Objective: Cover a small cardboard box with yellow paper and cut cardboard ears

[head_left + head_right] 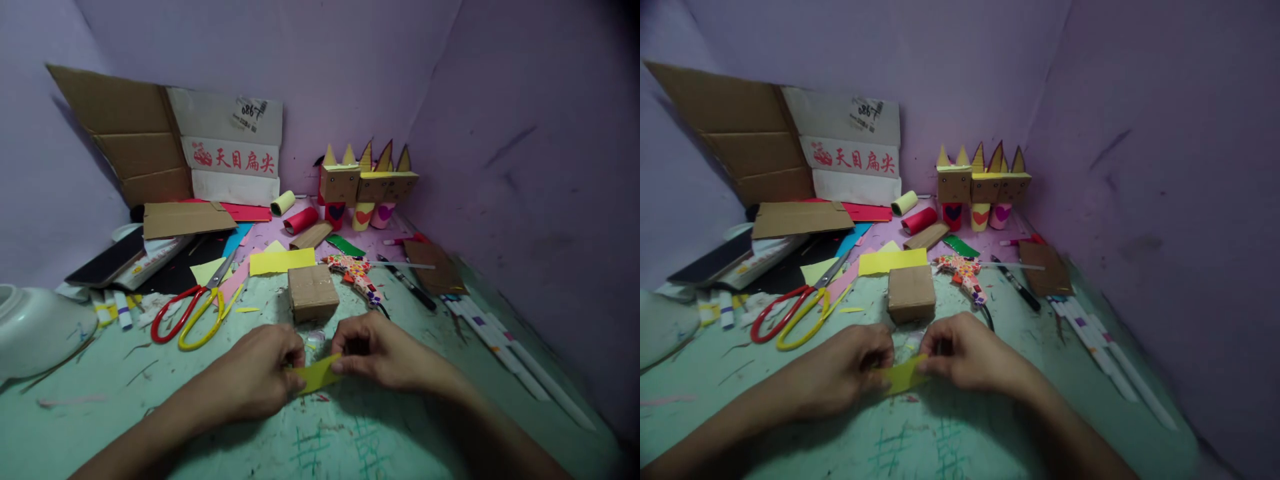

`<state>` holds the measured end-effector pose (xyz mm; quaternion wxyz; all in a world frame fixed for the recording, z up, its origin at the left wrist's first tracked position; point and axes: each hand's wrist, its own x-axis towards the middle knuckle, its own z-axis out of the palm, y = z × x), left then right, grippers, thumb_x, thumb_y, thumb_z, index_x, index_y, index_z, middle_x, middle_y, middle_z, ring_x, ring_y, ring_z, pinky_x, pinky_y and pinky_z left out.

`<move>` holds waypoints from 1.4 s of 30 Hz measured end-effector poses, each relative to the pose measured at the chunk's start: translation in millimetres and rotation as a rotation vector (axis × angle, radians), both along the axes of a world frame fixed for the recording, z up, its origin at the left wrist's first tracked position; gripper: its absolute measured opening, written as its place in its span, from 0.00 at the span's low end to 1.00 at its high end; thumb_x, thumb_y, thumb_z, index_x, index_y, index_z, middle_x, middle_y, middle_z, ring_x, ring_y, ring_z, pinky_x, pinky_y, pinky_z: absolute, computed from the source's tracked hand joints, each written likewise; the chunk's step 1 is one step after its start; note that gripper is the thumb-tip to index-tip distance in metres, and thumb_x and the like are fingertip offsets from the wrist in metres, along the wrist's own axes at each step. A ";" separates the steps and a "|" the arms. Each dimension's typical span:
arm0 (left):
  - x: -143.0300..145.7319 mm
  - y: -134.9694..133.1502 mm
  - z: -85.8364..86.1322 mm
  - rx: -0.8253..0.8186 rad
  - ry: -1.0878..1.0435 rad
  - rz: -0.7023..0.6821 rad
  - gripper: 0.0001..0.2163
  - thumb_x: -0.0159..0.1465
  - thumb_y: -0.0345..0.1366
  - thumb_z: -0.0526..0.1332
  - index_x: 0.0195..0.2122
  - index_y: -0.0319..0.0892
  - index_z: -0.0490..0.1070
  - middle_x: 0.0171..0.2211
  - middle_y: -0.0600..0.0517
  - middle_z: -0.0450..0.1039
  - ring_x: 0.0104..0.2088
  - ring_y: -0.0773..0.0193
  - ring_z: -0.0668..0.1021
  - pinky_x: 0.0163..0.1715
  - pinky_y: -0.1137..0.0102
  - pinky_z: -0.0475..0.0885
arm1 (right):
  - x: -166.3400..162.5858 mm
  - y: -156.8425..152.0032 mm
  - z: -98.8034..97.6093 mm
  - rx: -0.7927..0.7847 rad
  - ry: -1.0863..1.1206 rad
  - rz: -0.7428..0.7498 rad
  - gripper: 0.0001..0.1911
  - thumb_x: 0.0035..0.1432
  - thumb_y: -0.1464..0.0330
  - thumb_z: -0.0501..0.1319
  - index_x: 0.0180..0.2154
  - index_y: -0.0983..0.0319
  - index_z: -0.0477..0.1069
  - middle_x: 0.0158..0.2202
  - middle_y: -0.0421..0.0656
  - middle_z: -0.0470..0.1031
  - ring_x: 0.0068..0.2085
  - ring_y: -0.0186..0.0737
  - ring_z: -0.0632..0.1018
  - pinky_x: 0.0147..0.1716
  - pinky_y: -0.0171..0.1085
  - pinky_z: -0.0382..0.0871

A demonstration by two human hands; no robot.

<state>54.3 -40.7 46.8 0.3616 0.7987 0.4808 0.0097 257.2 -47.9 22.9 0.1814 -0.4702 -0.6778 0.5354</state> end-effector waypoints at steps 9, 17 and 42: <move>0.3 29.9 20.3 -0.048 -0.569 0.504 0.10 0.46 0.41 0.62 0.18 0.40 0.68 0.13 0.61 0.56 0.16 0.74 0.55 0.17 0.75 0.50 | -1.1 26.6 26.3 0.068 0.242 -0.366 0.11 0.43 0.62 0.63 0.21 0.63 0.67 0.14 0.33 0.61 0.16 0.25 0.59 0.16 0.30 0.47; 13.3 48.4 10.4 0.086 -0.605 0.718 0.12 0.44 0.41 0.64 0.14 0.40 0.64 0.11 0.61 0.55 0.15 0.74 0.55 0.16 0.75 0.49 | -4.6 56.6 25.1 0.047 0.194 -0.471 0.16 0.43 0.59 0.63 0.16 0.62 0.63 0.10 0.29 0.53 0.15 0.25 0.50 0.16 0.32 0.42; 13.3 47.4 -1.9 0.282 -0.406 0.668 0.15 0.48 0.44 0.63 0.15 0.41 0.63 0.14 0.58 0.58 0.18 0.70 0.61 0.19 0.73 0.54 | -3.4 57.2 2.9 0.268 0.032 -0.589 0.15 0.42 0.60 0.64 0.16 0.62 0.62 0.15 0.33 0.58 0.18 0.27 0.57 0.17 0.31 0.49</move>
